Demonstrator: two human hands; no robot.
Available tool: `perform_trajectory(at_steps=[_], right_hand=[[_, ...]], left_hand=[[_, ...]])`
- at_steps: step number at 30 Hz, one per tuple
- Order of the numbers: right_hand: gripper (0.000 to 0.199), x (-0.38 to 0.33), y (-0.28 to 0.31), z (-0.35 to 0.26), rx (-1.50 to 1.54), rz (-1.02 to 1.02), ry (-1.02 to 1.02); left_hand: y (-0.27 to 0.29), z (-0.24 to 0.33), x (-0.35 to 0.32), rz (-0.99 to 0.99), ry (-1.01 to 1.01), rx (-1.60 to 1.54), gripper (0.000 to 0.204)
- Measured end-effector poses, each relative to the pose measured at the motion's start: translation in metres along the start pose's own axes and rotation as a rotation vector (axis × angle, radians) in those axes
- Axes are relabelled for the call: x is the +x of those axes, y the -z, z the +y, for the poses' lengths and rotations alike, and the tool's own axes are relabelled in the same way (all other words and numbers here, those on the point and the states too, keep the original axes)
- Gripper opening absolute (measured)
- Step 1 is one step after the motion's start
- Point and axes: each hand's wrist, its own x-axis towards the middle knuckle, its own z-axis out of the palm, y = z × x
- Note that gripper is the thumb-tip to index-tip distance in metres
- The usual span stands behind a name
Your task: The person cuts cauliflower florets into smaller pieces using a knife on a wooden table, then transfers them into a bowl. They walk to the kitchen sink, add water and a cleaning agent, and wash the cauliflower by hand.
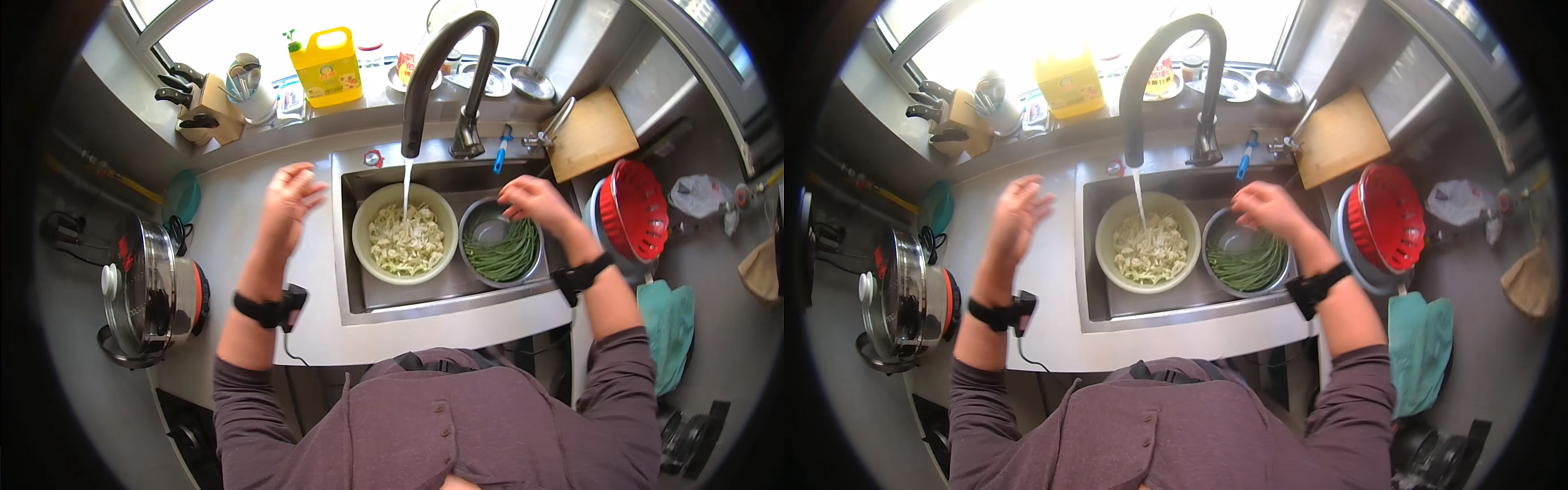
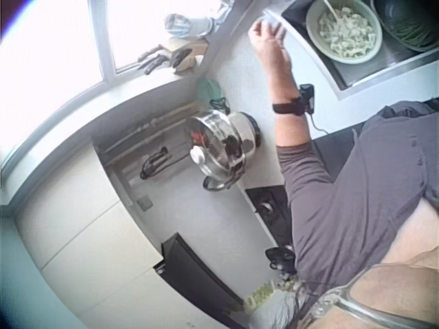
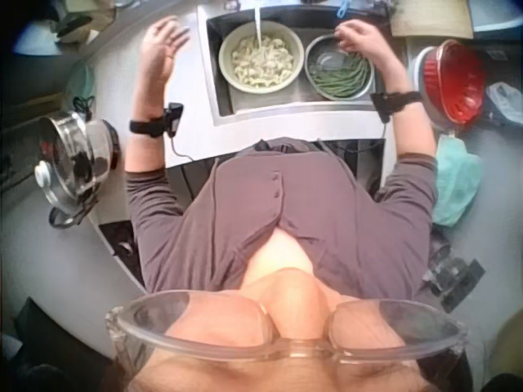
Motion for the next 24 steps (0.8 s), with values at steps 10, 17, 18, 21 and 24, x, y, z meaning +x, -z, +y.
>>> perform_trajectory(at_steps=[10,17,18,21,24], right_hand=[[0.039,0.116,-0.097,0.133,0.125,-0.176,-0.319],[0.063,0.140,-0.158,0.180,-0.023,-0.207,-0.406],[0.066,0.144,-0.164,0.189,-0.082,-0.165,-0.387],[0.073,0.152,-0.179,0.216,-0.095,-0.055,-0.344],[0.084,0.156,-0.201,0.233,0.154,0.019,-0.399]], left_hand=[[-0.053,-0.182,0.027,0.120,0.620,0.049,0.059],[-0.059,-0.285,0.049,0.213,0.798,0.084,0.065],[-0.058,-0.301,0.049,0.239,0.765,0.084,0.063],[-0.057,-0.336,0.056,0.366,0.810,0.262,0.071],[-0.066,-0.345,0.059,0.320,0.829,0.289,0.086]])
